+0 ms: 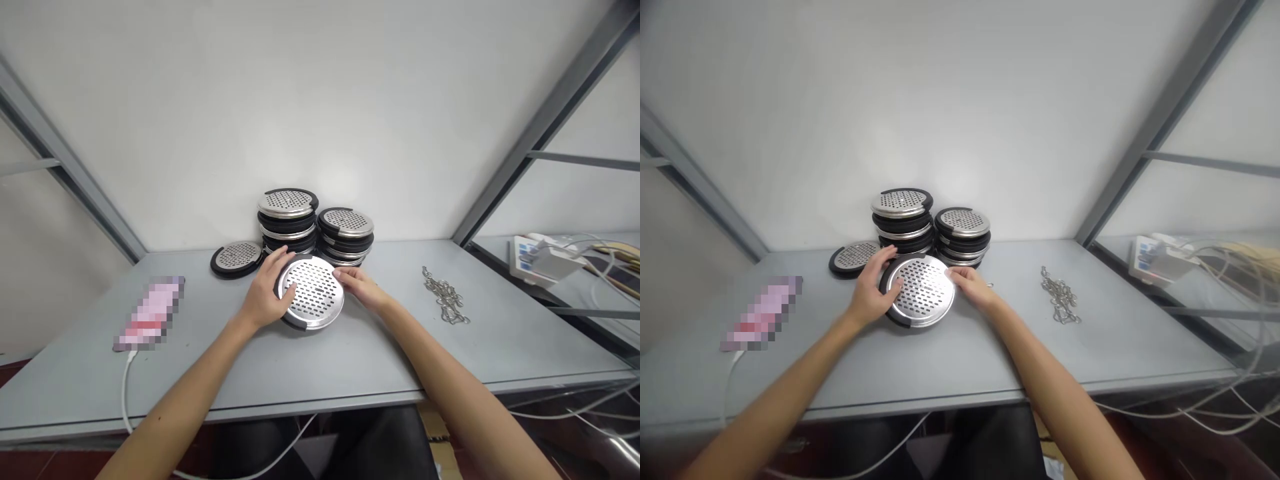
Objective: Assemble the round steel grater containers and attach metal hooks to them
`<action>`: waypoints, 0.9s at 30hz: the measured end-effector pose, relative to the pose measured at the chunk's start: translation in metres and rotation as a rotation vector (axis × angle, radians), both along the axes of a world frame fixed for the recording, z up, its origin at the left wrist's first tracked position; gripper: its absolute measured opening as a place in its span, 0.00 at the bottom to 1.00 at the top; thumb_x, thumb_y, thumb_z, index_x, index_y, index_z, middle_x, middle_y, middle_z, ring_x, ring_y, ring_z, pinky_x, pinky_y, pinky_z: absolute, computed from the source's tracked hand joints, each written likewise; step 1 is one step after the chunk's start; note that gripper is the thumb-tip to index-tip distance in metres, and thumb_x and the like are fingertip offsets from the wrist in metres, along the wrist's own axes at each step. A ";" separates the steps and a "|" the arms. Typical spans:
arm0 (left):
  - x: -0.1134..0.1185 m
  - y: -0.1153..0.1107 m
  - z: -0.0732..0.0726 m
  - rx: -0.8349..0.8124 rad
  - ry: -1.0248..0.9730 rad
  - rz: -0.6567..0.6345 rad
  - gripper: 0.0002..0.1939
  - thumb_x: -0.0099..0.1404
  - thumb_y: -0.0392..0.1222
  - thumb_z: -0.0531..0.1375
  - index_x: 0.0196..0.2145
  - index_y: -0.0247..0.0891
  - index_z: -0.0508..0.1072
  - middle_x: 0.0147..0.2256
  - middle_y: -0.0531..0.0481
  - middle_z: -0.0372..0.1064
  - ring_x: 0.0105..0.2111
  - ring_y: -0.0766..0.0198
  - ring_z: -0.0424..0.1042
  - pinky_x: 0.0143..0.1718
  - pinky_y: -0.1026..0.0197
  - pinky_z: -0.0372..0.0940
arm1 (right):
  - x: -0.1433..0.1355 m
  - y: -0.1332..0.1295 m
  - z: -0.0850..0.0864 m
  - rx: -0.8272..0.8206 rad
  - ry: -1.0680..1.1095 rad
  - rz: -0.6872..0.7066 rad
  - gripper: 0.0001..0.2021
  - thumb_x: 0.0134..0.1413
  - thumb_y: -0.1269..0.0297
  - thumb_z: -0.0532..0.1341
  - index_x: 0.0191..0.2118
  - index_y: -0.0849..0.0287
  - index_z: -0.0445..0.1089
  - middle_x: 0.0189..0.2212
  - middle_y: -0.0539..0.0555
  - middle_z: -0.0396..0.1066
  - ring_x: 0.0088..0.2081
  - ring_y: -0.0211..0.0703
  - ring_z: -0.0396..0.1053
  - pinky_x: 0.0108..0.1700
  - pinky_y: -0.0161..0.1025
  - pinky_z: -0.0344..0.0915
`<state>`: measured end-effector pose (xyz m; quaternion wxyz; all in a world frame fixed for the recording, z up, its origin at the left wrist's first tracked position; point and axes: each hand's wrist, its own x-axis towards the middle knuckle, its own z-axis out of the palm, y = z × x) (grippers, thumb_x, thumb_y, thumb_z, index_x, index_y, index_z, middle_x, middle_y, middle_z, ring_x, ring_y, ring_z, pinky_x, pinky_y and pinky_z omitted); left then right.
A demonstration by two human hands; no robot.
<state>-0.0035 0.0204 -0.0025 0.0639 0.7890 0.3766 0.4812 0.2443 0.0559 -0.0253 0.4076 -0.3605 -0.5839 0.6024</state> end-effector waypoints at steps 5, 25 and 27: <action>-0.004 0.014 -0.002 -0.549 -0.351 0.090 0.26 0.61 0.53 0.62 0.51 0.32 0.70 0.43 0.39 0.75 0.42 0.52 0.75 0.45 0.50 0.70 | -0.003 -0.003 0.006 -0.065 0.069 -0.012 0.14 0.47 0.54 0.67 0.30 0.60 0.72 0.27 0.48 0.70 0.30 0.36 0.65 0.38 0.36 0.62; 0.006 -0.016 0.008 0.416 0.183 -0.188 0.31 0.56 0.55 0.64 0.55 0.42 0.69 0.55 0.40 0.67 0.58 0.43 0.63 0.56 0.39 0.60 | 0.000 -0.012 0.014 -0.191 0.177 0.125 0.18 0.39 0.55 0.69 0.35 0.62 0.73 0.30 0.54 0.76 0.32 0.43 0.72 0.39 0.38 0.66; 0.012 -0.023 0.008 0.437 0.253 -0.253 0.33 0.55 0.59 0.65 0.55 0.42 0.69 0.52 0.40 0.70 0.56 0.44 0.65 0.55 0.40 0.62 | -0.002 -0.014 0.016 -0.175 0.198 0.106 0.18 0.41 0.55 0.68 0.37 0.62 0.73 0.32 0.55 0.77 0.32 0.43 0.72 0.39 0.38 0.66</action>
